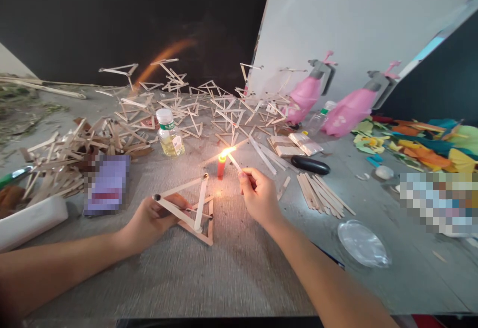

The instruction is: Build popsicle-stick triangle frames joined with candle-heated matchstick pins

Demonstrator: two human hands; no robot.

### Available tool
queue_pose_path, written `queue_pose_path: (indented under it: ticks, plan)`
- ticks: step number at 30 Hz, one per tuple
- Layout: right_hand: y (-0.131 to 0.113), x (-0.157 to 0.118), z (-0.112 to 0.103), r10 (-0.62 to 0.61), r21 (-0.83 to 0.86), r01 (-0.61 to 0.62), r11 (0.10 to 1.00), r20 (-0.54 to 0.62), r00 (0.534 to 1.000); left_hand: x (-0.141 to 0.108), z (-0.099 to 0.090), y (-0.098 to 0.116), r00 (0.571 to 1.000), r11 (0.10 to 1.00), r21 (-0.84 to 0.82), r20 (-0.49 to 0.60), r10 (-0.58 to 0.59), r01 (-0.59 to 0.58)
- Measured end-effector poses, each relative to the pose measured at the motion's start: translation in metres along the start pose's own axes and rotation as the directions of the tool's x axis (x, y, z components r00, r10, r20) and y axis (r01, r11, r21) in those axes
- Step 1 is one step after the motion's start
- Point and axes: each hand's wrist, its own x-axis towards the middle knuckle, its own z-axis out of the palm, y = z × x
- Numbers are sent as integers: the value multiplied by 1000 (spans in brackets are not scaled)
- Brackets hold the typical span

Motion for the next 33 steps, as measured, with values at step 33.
queue_pose_path:
  ticks: [33]
  plan:
    - [-38, -17, -43, -218, 339, 206, 918, -1, 976, -1, 0, 0, 1000, 1000, 19, 4, -7, 7]
